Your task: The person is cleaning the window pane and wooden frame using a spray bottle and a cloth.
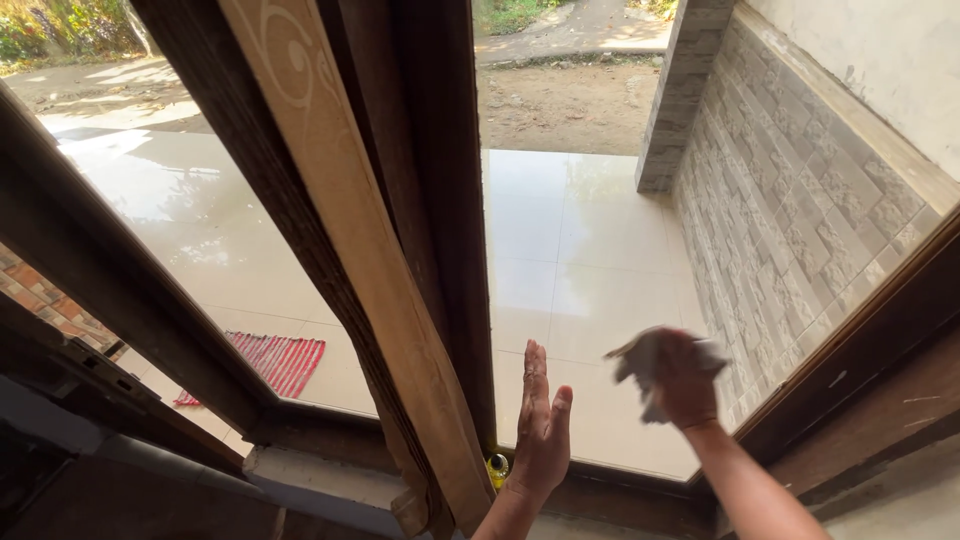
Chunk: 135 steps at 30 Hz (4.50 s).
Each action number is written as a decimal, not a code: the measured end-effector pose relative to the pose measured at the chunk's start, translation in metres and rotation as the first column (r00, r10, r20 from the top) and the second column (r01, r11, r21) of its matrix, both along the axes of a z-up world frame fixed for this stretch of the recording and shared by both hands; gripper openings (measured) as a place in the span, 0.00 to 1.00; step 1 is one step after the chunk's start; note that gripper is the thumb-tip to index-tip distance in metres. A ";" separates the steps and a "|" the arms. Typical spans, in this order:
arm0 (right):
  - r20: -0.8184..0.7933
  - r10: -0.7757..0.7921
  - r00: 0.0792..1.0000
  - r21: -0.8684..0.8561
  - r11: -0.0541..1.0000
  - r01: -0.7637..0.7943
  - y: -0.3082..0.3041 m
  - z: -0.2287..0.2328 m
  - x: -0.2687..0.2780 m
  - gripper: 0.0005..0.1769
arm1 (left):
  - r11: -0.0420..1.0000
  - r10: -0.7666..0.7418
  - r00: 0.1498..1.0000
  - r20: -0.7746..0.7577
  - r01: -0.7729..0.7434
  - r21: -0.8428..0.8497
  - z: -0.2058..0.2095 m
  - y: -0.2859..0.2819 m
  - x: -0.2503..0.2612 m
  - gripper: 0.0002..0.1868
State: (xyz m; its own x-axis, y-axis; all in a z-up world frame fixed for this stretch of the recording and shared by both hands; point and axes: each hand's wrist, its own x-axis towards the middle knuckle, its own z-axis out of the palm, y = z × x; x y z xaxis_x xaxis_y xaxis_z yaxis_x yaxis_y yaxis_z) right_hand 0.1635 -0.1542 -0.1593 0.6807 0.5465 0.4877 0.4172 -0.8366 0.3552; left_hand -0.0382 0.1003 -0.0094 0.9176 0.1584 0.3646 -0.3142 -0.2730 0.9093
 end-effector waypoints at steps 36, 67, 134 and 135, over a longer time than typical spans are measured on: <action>0.097 -0.017 0.995 0.246 0.969 -0.007 0.037 0.034 0.018 0.34 | 0.992 -0.020 0.998 -0.064 0.012 -0.122 -0.005 0.027 0.007 0.43; -0.002 0.098 0.995 -0.066 0.993 -0.098 0.131 0.010 -0.020 0.34 | 0.999 0.007 0.998 -0.066 -0.009 -0.040 -0.049 0.068 -0.011 0.41; 0.319 0.370 0.872 -0.160 0.928 -0.336 0.097 -0.173 0.035 0.29 | 0.995 -0.015 0.997 0.071 0.022 -0.099 -0.233 0.018 0.040 0.46; 0.324 0.364 0.873 -0.159 0.931 -0.329 0.027 -0.194 0.032 0.29 | 0.995 -0.021 0.997 0.074 0.029 -0.097 -0.243 0.019 0.045 0.46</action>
State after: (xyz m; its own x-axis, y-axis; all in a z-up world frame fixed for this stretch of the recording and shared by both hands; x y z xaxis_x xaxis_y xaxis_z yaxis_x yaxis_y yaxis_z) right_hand 0.1958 -0.1271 -0.3534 0.2395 0.7723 0.5883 0.5121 -0.6153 0.5992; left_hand 0.0067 0.1193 -0.2525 0.8931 0.1739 0.4149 -0.3865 -0.1753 0.9055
